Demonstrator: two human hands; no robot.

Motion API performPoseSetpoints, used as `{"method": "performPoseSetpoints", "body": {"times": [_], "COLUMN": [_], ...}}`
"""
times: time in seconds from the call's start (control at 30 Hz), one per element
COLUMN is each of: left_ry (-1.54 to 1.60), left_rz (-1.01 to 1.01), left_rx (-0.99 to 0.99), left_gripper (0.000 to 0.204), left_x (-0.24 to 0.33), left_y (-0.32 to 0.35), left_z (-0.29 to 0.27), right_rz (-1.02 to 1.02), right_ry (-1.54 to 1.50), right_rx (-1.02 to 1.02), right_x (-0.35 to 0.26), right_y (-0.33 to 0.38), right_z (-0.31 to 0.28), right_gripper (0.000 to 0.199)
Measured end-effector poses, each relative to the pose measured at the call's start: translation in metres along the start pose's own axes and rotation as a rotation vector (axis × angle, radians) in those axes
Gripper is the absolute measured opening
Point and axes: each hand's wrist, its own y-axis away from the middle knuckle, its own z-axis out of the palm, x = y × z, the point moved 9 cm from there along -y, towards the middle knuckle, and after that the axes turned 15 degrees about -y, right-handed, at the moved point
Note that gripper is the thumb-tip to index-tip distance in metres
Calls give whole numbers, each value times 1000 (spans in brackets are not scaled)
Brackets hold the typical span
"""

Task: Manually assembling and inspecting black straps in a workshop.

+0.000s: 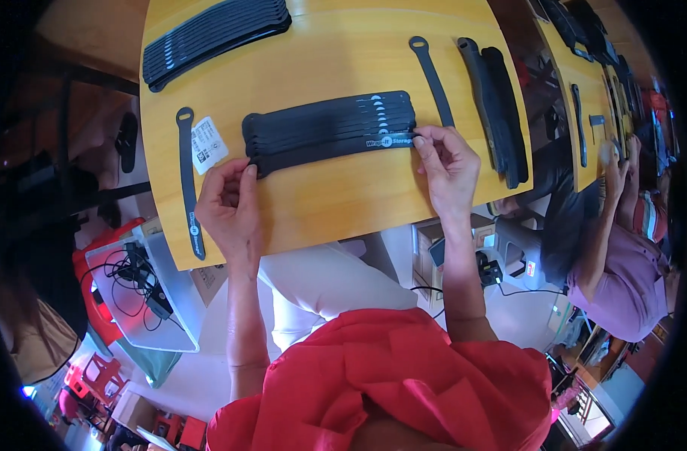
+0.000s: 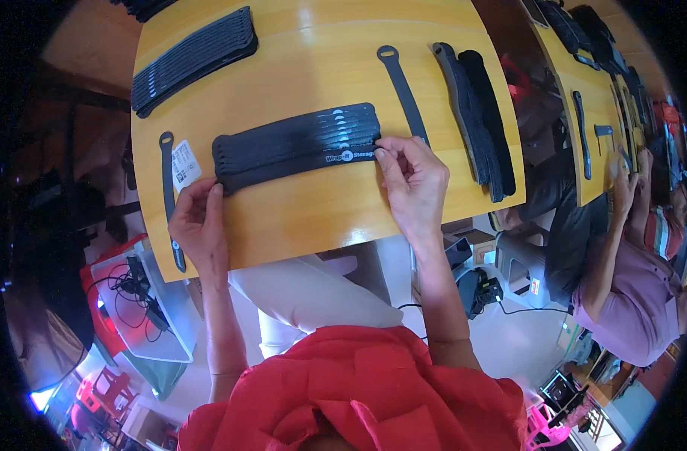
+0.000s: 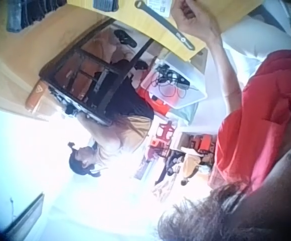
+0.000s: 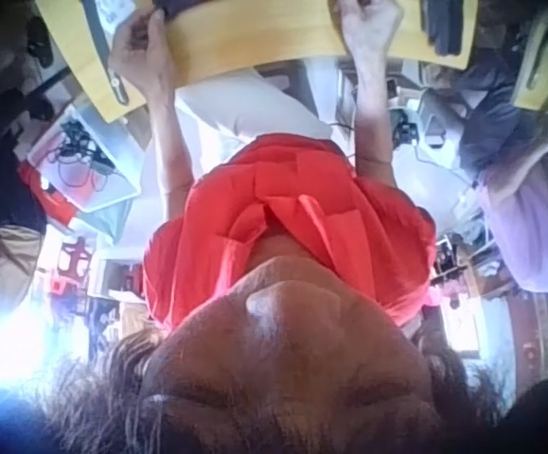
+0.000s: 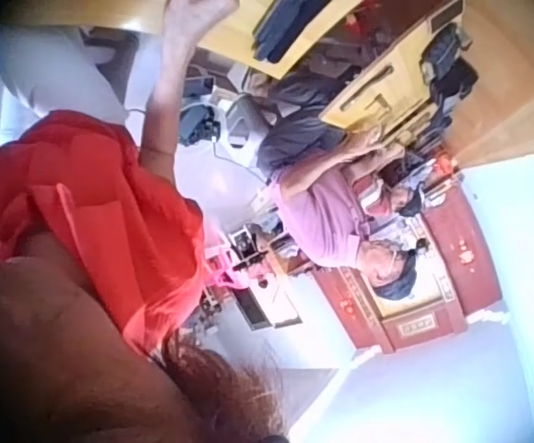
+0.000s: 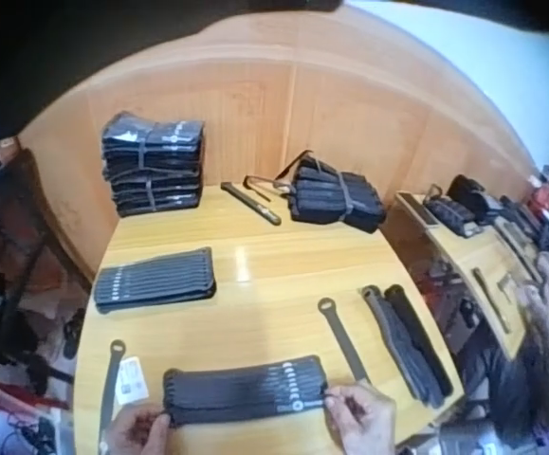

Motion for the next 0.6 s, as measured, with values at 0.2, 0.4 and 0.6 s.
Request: {"method": "performPoseSetpoints", "body": {"times": [0.2,0.4,0.6], "left_ry": [22,45,39], "left_rz": [-3,-6,-6], "left_rx": [-2,17,21], "left_gripper": [8,10,10], "left_x": [-3,-4,-6], "left_y": [1,1,-1], "left_z": [1,0,1], "right_rz": [-22,-2,-43], "right_ry": [18,-17,-15], "right_rx": [37,57,74], "right_x": [-1,4,7], "right_y": [-2,0,-1], "right_z": [1,1,-4], "right_gripper": [9,9,8]}}
